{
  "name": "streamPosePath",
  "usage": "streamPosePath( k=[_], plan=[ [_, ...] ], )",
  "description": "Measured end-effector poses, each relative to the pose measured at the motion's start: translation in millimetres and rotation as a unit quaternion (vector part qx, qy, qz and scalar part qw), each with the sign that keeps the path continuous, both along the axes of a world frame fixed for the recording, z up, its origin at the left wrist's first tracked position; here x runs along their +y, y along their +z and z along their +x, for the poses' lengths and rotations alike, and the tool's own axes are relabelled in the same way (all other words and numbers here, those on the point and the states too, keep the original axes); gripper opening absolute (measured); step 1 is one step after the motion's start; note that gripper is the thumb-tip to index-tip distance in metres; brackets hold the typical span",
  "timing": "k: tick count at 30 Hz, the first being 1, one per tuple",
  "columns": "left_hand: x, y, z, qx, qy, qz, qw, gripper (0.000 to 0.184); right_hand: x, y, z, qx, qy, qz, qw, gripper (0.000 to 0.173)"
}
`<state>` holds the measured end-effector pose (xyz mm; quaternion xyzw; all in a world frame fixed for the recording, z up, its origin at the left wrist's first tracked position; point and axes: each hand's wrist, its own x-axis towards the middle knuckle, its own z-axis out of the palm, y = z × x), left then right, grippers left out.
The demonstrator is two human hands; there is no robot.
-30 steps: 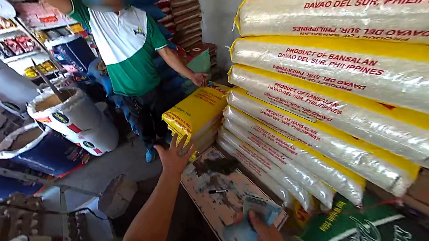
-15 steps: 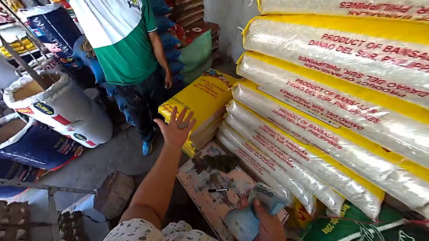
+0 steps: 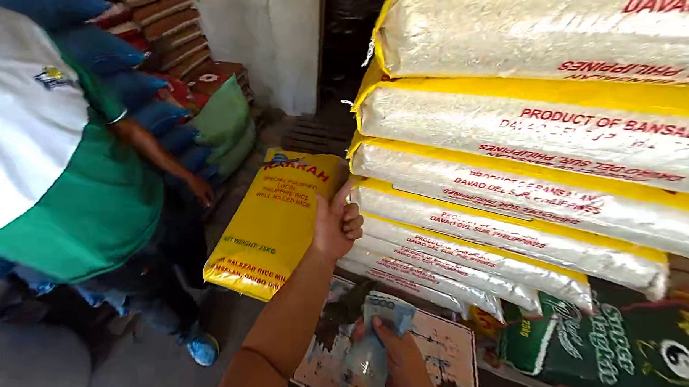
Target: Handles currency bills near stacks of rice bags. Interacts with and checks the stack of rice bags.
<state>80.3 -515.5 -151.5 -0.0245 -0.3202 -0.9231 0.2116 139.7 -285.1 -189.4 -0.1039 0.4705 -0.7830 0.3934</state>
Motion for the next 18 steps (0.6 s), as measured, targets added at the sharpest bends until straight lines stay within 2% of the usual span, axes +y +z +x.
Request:
streamPosePath(
  k=[3,6,8,9,11,13,14,16,18],
  plan=[
    [-20.5,5.6,-22.3,0.039,-0.082,-0.026,0.995,0.085,-17.2,2.0,-0.4,-0.007,-0.010,0.015,1.000,0.021],
    [-55.9,-14.7,-9.2,0.027,-0.070,-0.075,0.994,0.060,-20.7,-1.5,-2.7,-0.011,-0.038,0.021,0.999,0.020],
    [-79.7,-36.2,12.2,-0.109,0.002,-0.117,0.987,0.038,-17.4,-2.5,-4.7,-0.007,-0.063,0.037,0.997,0.019],
    [-90.2,-46.4,20.8,-0.217,0.052,-0.120,0.967,0.033,-14.8,-2.8,-5.9,-0.006,-0.074,0.049,0.996,0.020],
    [-109.9,-67.1,27.2,-0.394,0.180,-0.034,0.901,0.023,-9.1,-6.2,-10.2,-0.001,-0.090,0.062,0.994,0.022],
    [-126.7,-83.0,37.9,-0.436,0.293,0.062,0.849,0.018,-3.7,-10.3,-12.4,0.013,-0.102,0.057,0.993,0.020],
    [-133.3,-87.9,45.0,-0.434,0.332,0.071,0.835,0.017,-2.5,-11.1,-12.4,0.021,-0.108,0.052,0.993,0.019],
    [-145.9,-86.3,51.4,-0.428,0.378,0.027,0.821,0.022,-4.7,-8.3,-14.6,0.029,-0.110,0.039,0.993,0.020],
    [-155.3,-88.9,49.8,-0.462,0.388,-0.077,0.794,0.031,-5.8,-3.0,-17.8,0.028,-0.095,0.023,0.995,0.019]
  ],
)
